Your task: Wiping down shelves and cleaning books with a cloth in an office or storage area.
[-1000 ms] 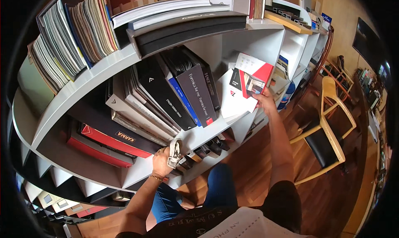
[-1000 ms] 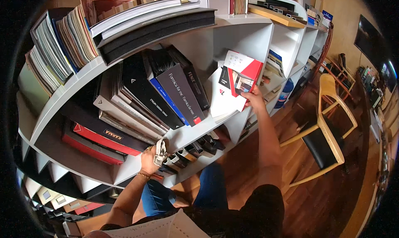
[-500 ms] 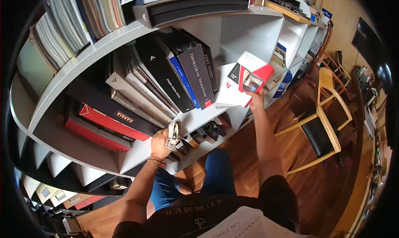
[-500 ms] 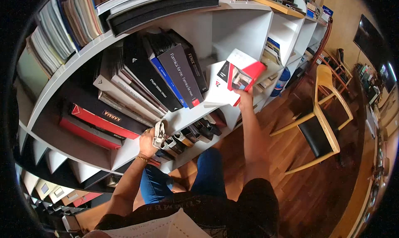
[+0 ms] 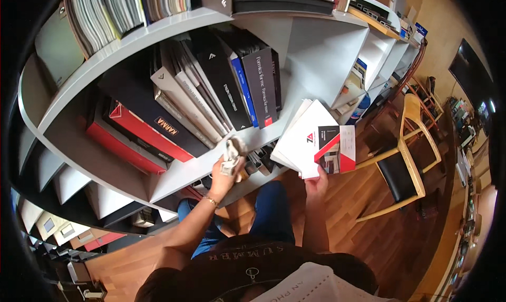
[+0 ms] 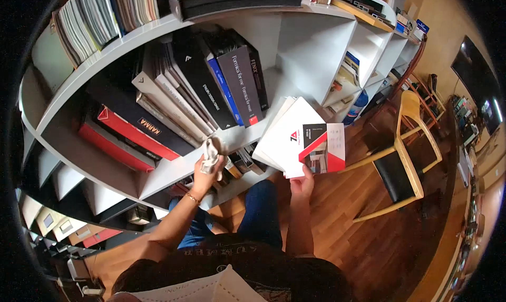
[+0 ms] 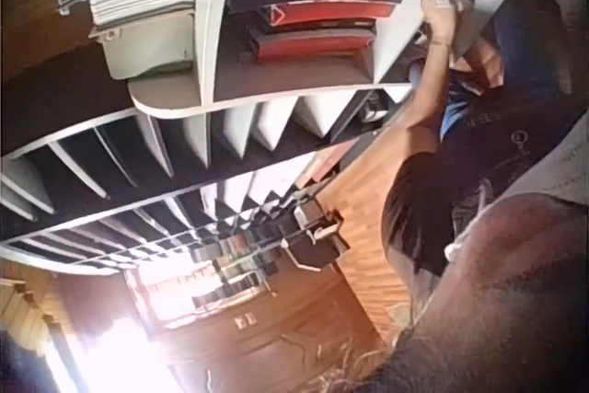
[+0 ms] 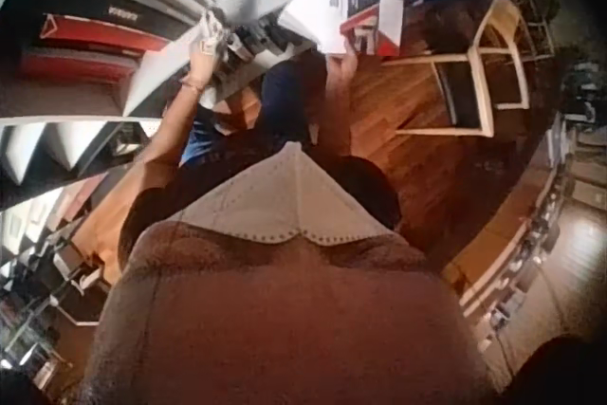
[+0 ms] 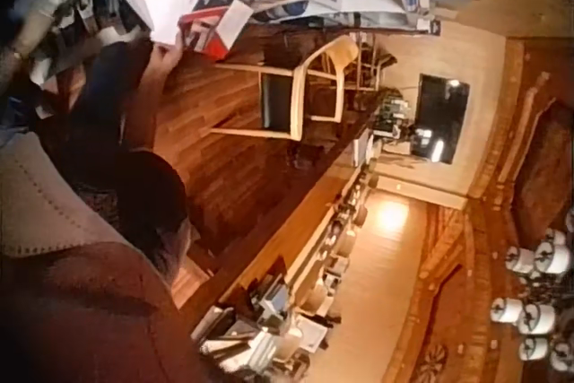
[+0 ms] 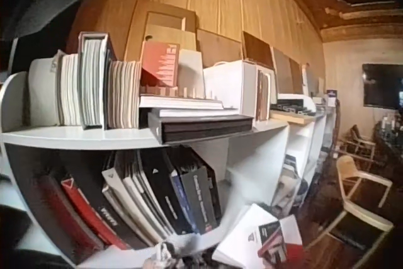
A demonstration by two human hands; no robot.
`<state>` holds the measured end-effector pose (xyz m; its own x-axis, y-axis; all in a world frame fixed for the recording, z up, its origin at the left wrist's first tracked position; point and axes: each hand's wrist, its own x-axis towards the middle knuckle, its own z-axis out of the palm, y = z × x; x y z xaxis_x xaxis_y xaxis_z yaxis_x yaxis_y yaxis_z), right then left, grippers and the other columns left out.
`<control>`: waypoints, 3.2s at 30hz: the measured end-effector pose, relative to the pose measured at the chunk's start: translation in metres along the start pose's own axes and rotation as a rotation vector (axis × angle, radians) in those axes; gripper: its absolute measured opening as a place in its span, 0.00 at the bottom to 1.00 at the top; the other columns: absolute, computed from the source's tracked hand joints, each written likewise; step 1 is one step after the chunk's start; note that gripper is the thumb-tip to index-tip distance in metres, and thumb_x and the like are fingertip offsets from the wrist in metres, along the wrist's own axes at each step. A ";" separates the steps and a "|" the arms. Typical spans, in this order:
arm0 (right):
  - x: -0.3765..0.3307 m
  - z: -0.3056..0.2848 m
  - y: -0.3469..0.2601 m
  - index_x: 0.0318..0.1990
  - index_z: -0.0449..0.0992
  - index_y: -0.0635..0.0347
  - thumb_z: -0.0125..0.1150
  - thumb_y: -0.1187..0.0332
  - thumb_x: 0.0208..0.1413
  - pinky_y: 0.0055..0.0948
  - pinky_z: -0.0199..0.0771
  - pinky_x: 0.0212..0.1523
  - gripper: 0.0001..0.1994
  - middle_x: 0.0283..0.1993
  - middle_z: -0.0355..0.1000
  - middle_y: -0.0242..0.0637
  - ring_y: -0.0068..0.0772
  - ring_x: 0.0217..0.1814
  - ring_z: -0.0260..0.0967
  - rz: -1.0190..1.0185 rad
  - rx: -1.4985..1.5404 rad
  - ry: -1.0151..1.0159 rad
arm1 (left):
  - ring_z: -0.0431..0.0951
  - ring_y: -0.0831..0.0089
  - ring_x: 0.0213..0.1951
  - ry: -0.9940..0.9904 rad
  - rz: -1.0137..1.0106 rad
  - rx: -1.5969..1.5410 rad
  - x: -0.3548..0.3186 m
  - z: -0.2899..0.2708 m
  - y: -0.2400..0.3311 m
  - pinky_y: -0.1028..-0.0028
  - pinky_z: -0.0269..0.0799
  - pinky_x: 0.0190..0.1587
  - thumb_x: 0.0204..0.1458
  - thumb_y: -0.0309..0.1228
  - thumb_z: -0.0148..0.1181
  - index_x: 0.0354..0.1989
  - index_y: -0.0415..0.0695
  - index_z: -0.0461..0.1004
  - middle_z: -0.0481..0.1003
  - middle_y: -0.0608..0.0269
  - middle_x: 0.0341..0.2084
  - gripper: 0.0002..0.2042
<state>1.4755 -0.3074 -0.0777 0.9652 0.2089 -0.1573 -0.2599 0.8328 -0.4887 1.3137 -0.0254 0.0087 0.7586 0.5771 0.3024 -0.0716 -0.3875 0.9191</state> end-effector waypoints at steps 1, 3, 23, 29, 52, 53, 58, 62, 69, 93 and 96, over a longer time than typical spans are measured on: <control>-0.007 -0.003 0.004 0.55 0.66 0.68 0.57 0.64 0.55 0.54 0.74 0.36 0.23 0.51 0.72 0.44 0.49 0.48 0.71 0.006 -0.012 -0.001 | 0.78 0.70 0.29 -0.018 0.064 0.005 -0.001 0.008 0.022 0.72 0.73 0.36 0.51 0.38 0.66 0.39 0.40 0.73 0.78 0.57 0.28 0.16; -0.016 0.009 0.016 0.57 0.65 0.67 0.55 0.68 0.54 0.52 0.74 0.43 0.23 0.53 0.71 0.45 0.47 0.51 0.70 0.079 0.017 -0.071 | 0.78 0.71 0.31 -0.049 0.104 -0.002 0.004 0.014 0.039 0.72 0.73 0.37 0.52 0.37 0.65 0.45 0.39 0.72 0.78 0.59 0.29 0.17; -0.015 0.161 0.133 0.56 0.68 0.61 0.63 0.88 0.40 0.31 0.72 0.54 0.31 0.53 0.70 0.36 0.32 0.56 0.67 0.410 -0.456 -0.861 | 0.72 0.72 0.37 0.197 0.111 -0.184 -0.025 -0.140 0.016 0.74 0.65 0.43 0.44 0.21 0.66 0.36 0.43 0.78 0.74 0.67 0.28 0.10; -0.027 0.186 0.127 0.59 0.65 0.61 0.67 0.85 0.37 0.34 0.65 0.60 0.36 0.56 0.68 0.37 0.34 0.59 0.65 0.347 -0.789 -0.879 | 0.72 0.74 0.37 0.218 0.260 0.151 -0.021 -0.147 0.007 0.73 0.66 0.42 0.44 0.21 0.67 0.36 0.41 0.77 0.74 0.68 0.32 0.10; -0.026 0.194 0.133 0.57 0.68 0.63 0.73 0.81 0.36 0.34 0.68 0.58 0.34 0.55 0.70 0.37 0.34 0.56 0.67 0.231 -1.050 -0.883 | 0.70 0.46 0.47 -0.023 0.199 0.458 -0.020 -0.161 0.058 0.58 0.68 0.50 0.44 0.24 0.56 0.64 0.41 0.59 0.72 0.42 0.42 0.32; -0.025 0.192 0.132 0.57 0.68 0.63 0.73 0.81 0.36 0.34 0.68 0.58 0.34 0.55 0.70 0.37 0.34 0.56 0.67 0.226 -1.050 -0.881 | 0.71 0.46 0.44 0.015 0.245 0.482 -0.020 -0.154 0.059 0.58 0.68 0.48 0.43 0.25 0.58 0.64 0.39 0.59 0.72 0.42 0.41 0.34; -0.026 0.170 0.132 0.61 0.64 0.57 0.71 0.85 0.28 0.40 0.64 0.63 0.43 0.59 0.66 0.35 0.39 0.63 0.62 0.255 -0.423 -0.746 | 0.73 0.49 0.40 -0.073 0.367 0.433 -0.015 -0.127 0.113 0.61 0.68 0.46 0.40 0.27 0.60 0.60 0.37 0.63 0.72 0.46 0.37 0.33; -0.025 0.137 0.142 0.63 0.61 0.55 0.68 0.82 0.30 0.45 0.51 0.69 0.44 0.63 0.62 0.36 0.42 0.68 0.55 0.254 -0.077 -0.738 | 0.73 0.58 0.40 -0.184 0.459 0.192 -0.004 -0.100 0.135 0.68 0.68 0.46 0.42 0.20 0.57 0.59 0.39 0.67 0.72 0.51 0.37 0.30; -0.042 0.104 0.131 0.60 0.66 0.52 0.68 0.82 0.33 0.43 0.52 0.69 0.39 0.61 0.65 0.32 0.38 0.67 0.58 0.330 0.150 -0.659 | 0.74 0.79 0.44 -0.118 -0.047 -0.711 -0.007 -0.076 0.144 0.78 0.71 0.48 0.53 0.19 0.59 0.49 0.41 0.72 0.76 0.66 0.42 0.15; 0.155 0.182 -0.016 0.50 0.71 0.65 0.65 0.89 0.35 0.30 0.73 0.48 0.28 0.47 0.73 0.37 0.34 0.45 0.72 -0.473 -0.312 -0.137 | 0.75 0.47 0.36 0.205 0.198 0.602 0.008 -0.086 -0.017 0.59 0.70 0.39 0.45 0.32 0.61 0.35 0.42 0.76 0.76 0.48 0.30 0.10; 0.207 0.179 0.007 0.48 0.72 0.63 0.65 0.88 0.34 0.30 0.71 0.48 0.27 0.44 0.75 0.36 0.32 0.44 0.72 -0.562 -0.434 -0.108 | 0.74 0.48 0.34 0.203 0.258 0.670 0.005 -0.087 -0.023 0.57 0.70 0.37 0.43 0.29 0.59 0.34 0.43 0.75 0.74 0.50 0.28 0.09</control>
<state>1.6785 -0.1670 0.0403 0.9481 -0.1235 0.2929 0.3107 0.5549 -0.7717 1.2628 0.0489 0.0106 0.6319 0.5049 0.5881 0.2283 -0.8463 0.4812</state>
